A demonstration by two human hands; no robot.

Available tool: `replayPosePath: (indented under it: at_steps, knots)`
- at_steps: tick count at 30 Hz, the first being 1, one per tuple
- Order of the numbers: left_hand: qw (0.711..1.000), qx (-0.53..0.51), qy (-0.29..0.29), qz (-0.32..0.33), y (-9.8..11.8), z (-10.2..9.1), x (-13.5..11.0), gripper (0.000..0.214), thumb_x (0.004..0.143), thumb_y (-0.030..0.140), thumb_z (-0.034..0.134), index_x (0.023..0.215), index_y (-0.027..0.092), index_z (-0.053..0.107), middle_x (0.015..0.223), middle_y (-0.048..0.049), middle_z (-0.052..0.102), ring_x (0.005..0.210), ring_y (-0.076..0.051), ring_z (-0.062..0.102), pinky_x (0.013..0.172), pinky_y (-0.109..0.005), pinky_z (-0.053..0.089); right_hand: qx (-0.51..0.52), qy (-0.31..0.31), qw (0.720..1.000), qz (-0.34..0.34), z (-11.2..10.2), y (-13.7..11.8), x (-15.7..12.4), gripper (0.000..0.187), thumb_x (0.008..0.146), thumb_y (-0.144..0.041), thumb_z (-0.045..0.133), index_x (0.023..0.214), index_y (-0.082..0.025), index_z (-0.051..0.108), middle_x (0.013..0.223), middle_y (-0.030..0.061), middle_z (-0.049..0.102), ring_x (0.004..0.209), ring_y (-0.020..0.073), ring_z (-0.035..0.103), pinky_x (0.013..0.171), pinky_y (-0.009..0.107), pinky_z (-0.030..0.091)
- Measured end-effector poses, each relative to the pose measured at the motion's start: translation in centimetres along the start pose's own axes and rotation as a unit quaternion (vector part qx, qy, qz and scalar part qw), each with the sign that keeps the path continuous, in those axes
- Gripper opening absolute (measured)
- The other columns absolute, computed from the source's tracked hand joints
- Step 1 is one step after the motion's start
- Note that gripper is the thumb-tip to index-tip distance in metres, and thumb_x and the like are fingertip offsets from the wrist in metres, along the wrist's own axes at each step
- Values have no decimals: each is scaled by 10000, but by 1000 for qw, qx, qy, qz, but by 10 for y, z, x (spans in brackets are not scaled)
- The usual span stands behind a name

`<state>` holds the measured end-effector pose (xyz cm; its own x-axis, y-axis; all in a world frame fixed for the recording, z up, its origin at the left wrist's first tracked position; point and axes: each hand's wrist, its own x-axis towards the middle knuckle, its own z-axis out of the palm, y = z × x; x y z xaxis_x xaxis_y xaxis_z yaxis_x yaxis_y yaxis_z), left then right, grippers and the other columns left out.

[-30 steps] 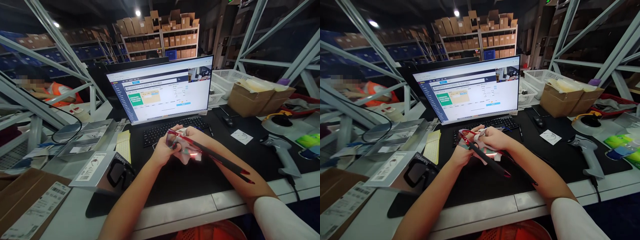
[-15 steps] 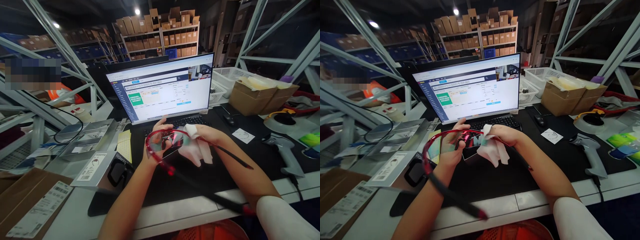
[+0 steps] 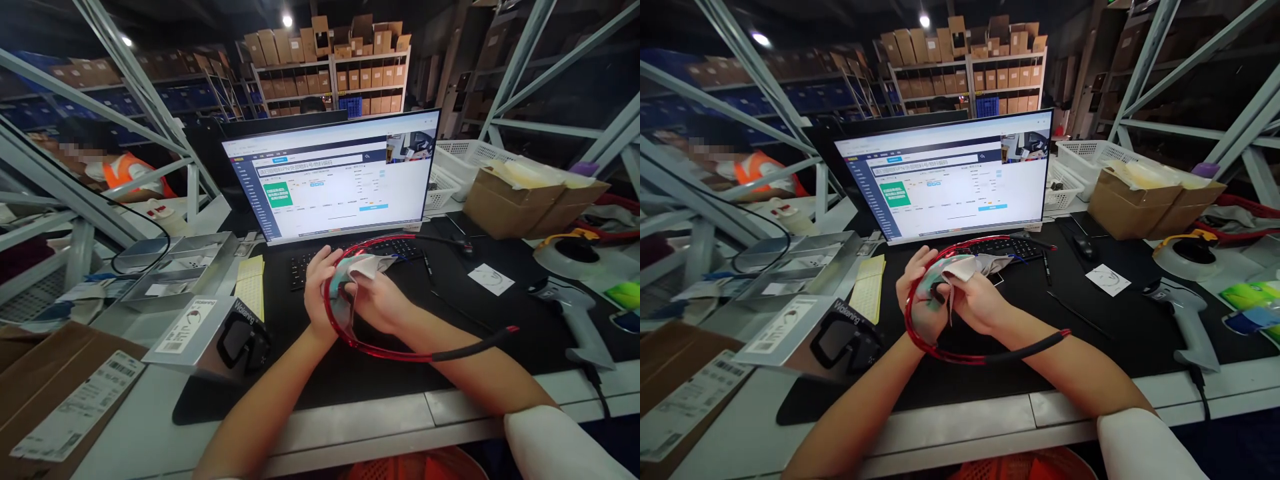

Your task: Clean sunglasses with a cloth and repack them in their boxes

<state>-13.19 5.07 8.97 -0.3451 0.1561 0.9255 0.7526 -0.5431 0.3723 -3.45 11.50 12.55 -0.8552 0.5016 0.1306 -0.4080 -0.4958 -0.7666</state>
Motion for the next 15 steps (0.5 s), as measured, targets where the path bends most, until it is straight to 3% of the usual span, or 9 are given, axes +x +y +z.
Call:
replayPosePath:
  at_steps: [6,9,13,15]
  knots:
    - [996,57,-39,52,4,-4,2,369,873,374,731,1185,325,541,1258,-48,716,1235,-256,607,1141,-588,365,-156,37,984,-76,-16,-13,8,265,682,-355,778,759,-205,575,789,8,594,713,150,521,648,276,481]
    - [997,46,-44,47,6,-8,12,399,850,352,767,1190,317,560,1223,-54,730,1209,-250,619,1149,-568,362,-287,35,952,-99,-26,-35,11,222,754,-384,695,711,-197,582,708,13,574,681,164,513,631,299,461]
    - [998,-31,-50,-37,8,-12,25,383,864,395,751,1193,279,593,1259,-91,691,1218,-258,634,1097,-502,451,-467,-1,883,-38,-45,-80,7,201,750,-363,702,687,-188,625,650,27,582,663,184,521,595,301,430]
    - [990,-85,-45,-106,8,-13,28,385,886,428,720,1209,266,587,1263,-100,686,1208,-252,651,1075,-461,484,-480,-13,877,-2,-55,-103,2,227,774,-401,699,736,-182,656,648,36,604,630,184,530,564,302,425]
